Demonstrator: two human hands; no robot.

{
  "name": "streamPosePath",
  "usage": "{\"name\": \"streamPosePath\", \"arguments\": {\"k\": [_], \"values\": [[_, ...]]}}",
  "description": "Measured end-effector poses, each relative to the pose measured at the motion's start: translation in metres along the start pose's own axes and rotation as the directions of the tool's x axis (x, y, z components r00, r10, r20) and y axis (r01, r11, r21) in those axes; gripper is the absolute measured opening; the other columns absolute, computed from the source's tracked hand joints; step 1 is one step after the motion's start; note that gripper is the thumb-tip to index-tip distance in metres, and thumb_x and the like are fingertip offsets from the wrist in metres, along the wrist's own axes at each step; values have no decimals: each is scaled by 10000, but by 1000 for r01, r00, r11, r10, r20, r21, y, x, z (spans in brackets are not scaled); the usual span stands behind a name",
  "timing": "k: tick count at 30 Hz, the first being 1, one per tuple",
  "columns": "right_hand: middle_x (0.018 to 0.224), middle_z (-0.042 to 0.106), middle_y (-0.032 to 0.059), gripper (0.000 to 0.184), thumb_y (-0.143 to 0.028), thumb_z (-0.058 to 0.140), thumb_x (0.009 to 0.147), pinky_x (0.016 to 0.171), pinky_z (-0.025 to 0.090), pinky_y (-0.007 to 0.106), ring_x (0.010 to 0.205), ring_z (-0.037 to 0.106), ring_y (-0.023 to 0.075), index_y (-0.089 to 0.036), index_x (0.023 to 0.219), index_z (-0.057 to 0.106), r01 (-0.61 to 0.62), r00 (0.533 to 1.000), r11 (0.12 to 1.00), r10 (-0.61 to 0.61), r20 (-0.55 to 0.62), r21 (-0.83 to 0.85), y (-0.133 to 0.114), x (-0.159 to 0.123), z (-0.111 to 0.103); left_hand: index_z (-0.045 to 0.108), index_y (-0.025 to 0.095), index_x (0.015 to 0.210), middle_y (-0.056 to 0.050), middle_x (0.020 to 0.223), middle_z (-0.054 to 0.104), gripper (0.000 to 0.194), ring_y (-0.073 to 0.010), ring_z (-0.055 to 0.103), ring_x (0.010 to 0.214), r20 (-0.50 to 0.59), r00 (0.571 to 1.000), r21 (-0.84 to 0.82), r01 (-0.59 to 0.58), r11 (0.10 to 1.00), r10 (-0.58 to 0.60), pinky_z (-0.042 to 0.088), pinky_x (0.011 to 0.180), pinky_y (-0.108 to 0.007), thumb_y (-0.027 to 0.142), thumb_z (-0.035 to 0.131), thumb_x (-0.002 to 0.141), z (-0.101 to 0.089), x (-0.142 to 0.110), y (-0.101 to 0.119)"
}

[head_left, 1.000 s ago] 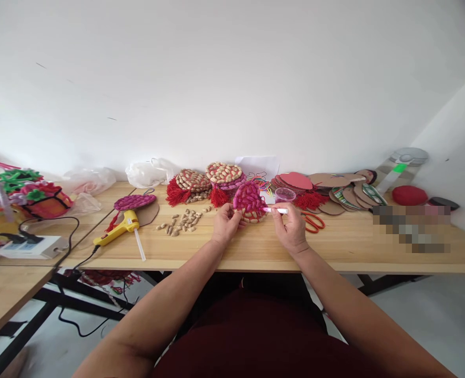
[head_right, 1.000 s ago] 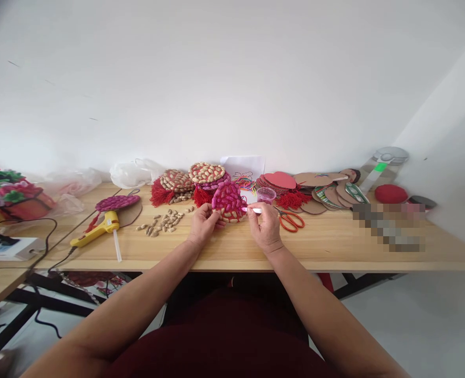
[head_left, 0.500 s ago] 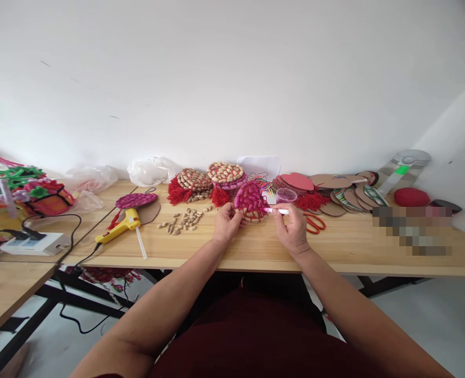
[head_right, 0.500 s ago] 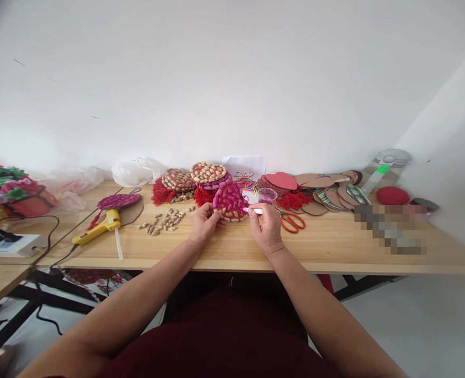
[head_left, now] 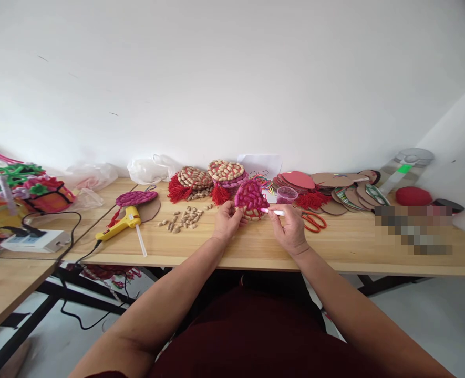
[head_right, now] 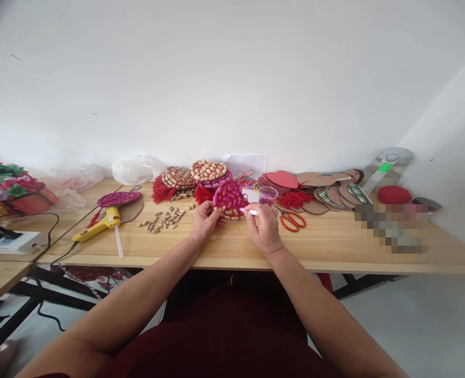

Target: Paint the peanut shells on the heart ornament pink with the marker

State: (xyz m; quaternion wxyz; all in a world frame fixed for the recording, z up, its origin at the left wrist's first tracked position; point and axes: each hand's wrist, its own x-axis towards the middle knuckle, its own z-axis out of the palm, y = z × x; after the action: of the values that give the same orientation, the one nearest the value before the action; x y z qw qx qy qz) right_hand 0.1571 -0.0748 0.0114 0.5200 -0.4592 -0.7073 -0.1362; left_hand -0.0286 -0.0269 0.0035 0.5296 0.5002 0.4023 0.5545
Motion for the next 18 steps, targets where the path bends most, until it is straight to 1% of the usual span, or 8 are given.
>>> {"name": "streamPosePath", "arguments": {"k": [11, 18], "values": [[899, 765, 39, 99, -287, 560, 987, 825, 415, 389, 829, 678, 210, -231, 962, 638, 34, 999, 999, -33, 11, -23, -1, 0, 0, 541, 224, 838, 21, 600, 673, 242, -166, 657, 499, -5, 1000, -13, 21, 1000, -21, 539, 480, -267, 348, 740, 774, -1, 2, 0], [879, 766, 28, 79, -269, 580, 974, 822, 398, 391, 803, 667, 207, -234, 934, 639, 61, 997, 997, -59, 45, -38, -3, -1, 0, 531, 229, 821, 32, 597, 660, 250, -159, 651, 492, -17, 999, -23, 28, 999, -28, 538, 483, -263, 336, 751, 771, 0, 2, 1]]}}
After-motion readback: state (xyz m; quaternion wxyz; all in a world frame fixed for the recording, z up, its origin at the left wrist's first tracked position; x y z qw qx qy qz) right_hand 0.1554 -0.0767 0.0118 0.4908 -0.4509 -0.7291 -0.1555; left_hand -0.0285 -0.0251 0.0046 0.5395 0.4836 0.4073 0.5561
